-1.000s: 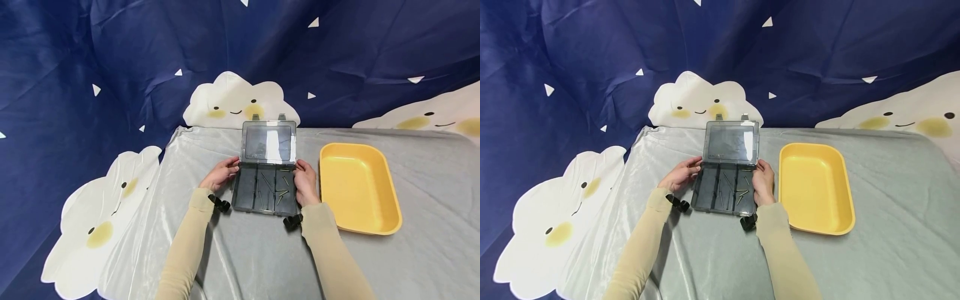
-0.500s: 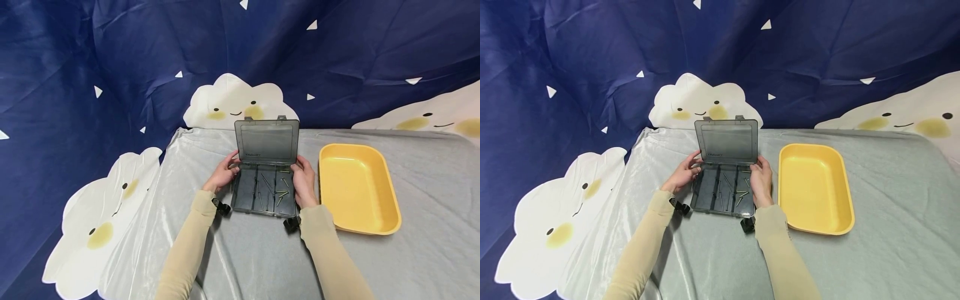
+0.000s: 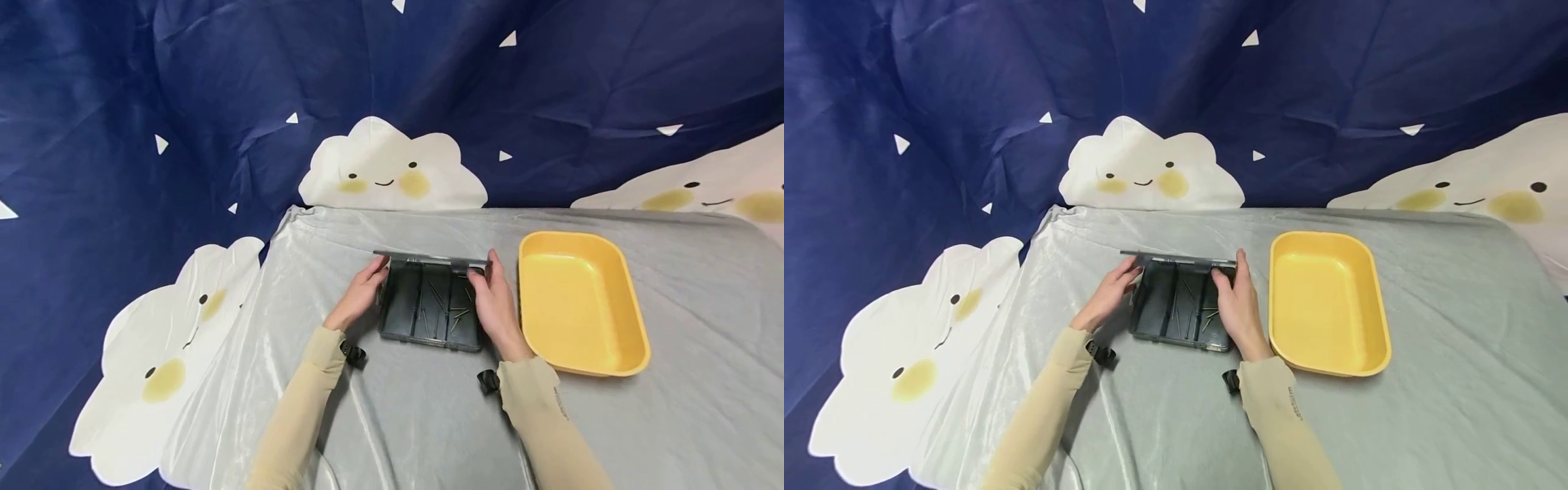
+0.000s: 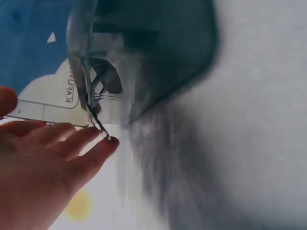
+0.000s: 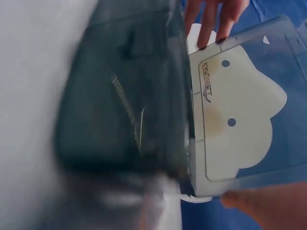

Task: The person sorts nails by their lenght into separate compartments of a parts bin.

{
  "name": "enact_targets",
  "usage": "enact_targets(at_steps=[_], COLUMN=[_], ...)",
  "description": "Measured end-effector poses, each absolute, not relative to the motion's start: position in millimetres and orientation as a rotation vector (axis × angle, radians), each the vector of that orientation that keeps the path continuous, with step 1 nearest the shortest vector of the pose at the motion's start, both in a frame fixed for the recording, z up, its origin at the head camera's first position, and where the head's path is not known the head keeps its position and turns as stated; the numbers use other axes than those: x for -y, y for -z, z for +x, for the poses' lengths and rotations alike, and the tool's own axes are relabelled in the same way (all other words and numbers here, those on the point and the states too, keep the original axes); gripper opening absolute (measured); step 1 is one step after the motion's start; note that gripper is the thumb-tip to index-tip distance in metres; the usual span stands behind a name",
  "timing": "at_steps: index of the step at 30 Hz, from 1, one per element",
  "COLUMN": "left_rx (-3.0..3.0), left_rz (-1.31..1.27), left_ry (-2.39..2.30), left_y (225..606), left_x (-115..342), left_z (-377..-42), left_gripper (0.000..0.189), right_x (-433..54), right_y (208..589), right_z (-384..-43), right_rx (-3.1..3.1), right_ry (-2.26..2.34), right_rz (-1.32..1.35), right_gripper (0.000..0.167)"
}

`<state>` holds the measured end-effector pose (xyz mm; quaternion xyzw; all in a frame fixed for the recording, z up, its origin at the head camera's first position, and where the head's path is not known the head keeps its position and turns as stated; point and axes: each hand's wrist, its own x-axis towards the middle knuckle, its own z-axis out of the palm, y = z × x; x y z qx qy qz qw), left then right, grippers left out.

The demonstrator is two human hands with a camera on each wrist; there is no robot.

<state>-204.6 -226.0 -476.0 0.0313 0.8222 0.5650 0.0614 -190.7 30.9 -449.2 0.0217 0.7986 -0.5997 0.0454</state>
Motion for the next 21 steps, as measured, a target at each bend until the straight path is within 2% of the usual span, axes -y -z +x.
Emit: enact_targets(at_steps=[11, 21], left_rx=[-2.553, -2.744], left_rz=[0.447, 0.557], left_ry=[-1.644, -1.382], left_y=[469, 480], left_x=[241, 246], left_z=[-160, -130], left_gripper=[0.072, 0.07], right_x=[-51, -62], right_y=[452, 461], right_z=[-158, -149], right_rx=[-2.594, -2.541], right_ry=[1.477, 1.358], right_rz=[-0.333, -0.479], right_gripper=[0.107, 0.114])
